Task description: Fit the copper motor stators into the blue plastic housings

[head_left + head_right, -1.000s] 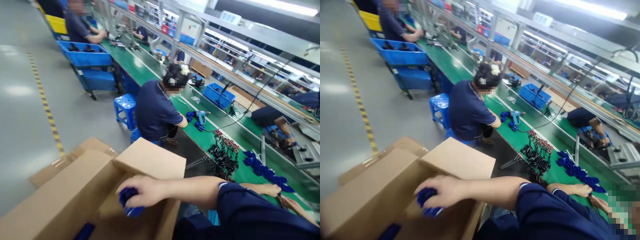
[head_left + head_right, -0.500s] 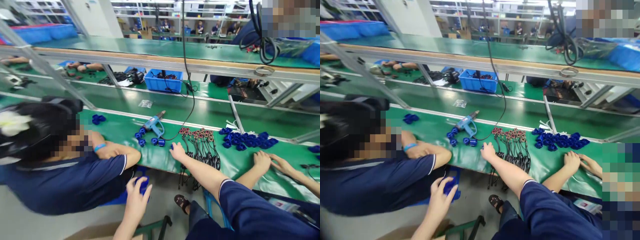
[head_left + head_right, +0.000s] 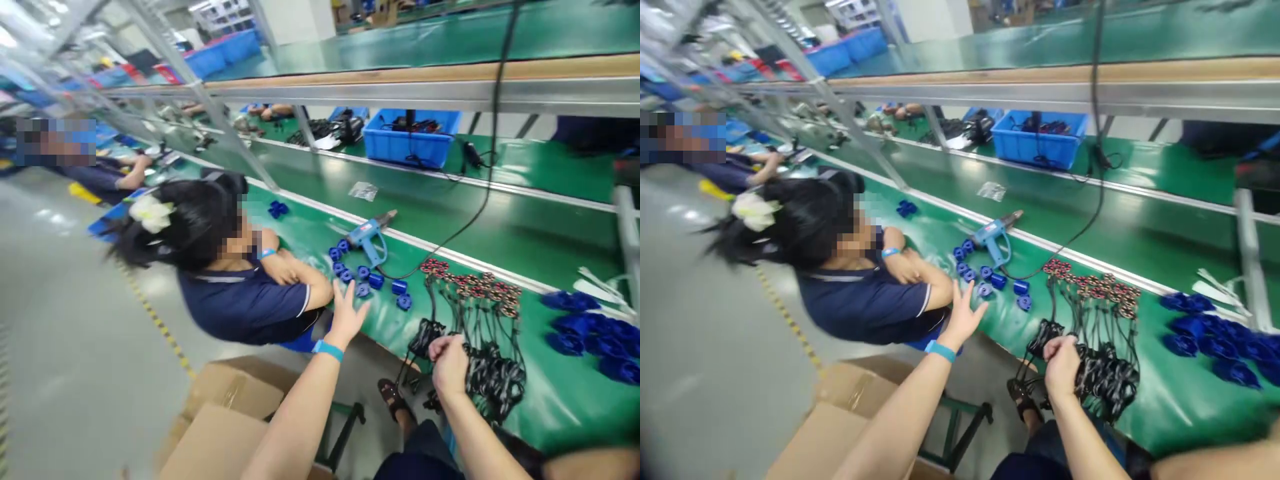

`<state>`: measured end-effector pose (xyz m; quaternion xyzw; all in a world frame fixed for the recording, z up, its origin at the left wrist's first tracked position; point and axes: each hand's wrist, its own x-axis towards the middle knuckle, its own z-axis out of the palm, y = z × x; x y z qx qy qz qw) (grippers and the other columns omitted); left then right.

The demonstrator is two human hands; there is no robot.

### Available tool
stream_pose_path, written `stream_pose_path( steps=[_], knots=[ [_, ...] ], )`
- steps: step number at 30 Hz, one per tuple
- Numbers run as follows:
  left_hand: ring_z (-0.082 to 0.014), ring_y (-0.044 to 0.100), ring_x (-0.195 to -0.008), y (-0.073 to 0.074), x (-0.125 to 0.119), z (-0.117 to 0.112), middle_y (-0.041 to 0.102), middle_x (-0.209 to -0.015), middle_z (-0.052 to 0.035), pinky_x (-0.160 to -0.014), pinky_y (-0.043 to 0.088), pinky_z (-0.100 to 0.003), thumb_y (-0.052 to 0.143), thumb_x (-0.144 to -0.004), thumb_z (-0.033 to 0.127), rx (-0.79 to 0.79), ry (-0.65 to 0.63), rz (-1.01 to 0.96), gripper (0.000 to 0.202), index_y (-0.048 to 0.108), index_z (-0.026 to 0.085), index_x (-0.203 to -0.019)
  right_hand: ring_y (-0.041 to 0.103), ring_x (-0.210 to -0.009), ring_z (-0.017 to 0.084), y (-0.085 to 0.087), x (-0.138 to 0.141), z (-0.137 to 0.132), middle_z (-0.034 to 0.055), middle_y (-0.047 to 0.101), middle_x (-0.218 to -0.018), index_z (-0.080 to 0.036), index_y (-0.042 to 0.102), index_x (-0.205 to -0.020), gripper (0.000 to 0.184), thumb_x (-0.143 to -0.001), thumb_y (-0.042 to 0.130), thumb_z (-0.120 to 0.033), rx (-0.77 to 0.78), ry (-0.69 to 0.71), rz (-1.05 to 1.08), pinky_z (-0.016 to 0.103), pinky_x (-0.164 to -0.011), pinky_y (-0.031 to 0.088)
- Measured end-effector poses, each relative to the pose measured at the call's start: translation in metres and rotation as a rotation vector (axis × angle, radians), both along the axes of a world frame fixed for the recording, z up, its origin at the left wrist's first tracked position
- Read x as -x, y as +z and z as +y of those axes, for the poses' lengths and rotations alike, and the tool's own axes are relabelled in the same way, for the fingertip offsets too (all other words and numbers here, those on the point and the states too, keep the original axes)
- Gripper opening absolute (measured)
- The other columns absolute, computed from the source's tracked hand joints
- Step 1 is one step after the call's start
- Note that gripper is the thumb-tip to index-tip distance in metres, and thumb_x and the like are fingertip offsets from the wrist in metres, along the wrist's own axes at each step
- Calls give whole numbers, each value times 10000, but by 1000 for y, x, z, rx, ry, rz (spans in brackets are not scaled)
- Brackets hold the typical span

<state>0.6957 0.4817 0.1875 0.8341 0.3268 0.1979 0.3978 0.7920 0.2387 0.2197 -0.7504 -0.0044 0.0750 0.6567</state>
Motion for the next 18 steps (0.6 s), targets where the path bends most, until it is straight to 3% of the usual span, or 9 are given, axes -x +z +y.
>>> stream_pose_path(
  steps=[2,4,6,8,11,12,14,16,18],
  knots=[
    [-321,346,-1452,17,64,-8,275,-1582,-185,-1176,352,-478,604,-916,426,-64,-27,-95,631,421,189,-1471,432,-440,119,9,-9,1,-15,449,-495,-220,441,-590,678,-921,238,-775,60,38,-32,262,-430,347],
    [-260,498,-1328,30,155,-14,519,-1409,-146,-1142,402,-441,571,-940,399,-167,101,-149,446,540,197,-1337,421,-431,123,16,-15,6,-20,430,-485,-229,424,-582,659,-919,256,-770,119,97,-71,269,-417,337],
    [-228,607,-1146,33,264,-29,639,-1201,-119,-1045,481,-402,537,-949,398,-214,441,-110,310,609,179,-1157,398,-430,116,20,-8,16,-43,386,-479,-238,389,-575,597,-907,399,-733,159,168,-124,272,-427,338],
    [-221,636,-1018,26,375,-58,667,-1086,-111,-960,516,-388,466,-961,439,-158,845,49,327,615,163,-1054,383,-444,111,25,16,32,-53,371,-482,-237,377,-572,549,-883,541,-660,260,303,-183,274,-453,348],
    [-253,633,-959,-7,511,-123,666,-990,-121,-953,504,-419,388,-930,498,53,1252,382,412,607,153,-984,388,-459,123,34,82,56,-40,384,-474,-230,435,-564,514,-876,574,-614,588,769,-338,281,-462,343],
    [-272,625,-995,-23,542,-145,663,-1004,-137,-984,484,-436,382,-912,501,150,1299,485,422,606,150,-981,419,-474,135,35,109,62,-27,413,-488,-227,472,-575,502,-888,548,-613,658,965,-405,284,-470,360],
    [-322,591,-1106,-61,583,-179,650,-1074,-176,-1045,434,-482,425,-862,512,351,1312,619,439,613,144,-1007,561,-603,183,36,164,66,23,555,-617,-222,566,-660,441,-893,536,-596,638,1292,-533,306,-567,472],
    [-398,534,-1210,-100,601,-199,615,-1165,-227,-1053,405,-555,500,-801,561,518,1291,656,516,627,131,-1056,656,-964,269,34,218,58,121,676,-1013,-210,673,-937,368,-887,568,-559,550,1501,-645,396,-822,551],
    [-482,501,-1231,-133,606,-204,565,-1221,-291,-981,425,-633,554,-745,636,618,1293,629,640,627,104,-1092,501,-1317,339,31,267,41,185,511,-1419,-206,589,-1308,548,-868,618,-531,574,1638,-726,510,-1046,470]
  ],
)
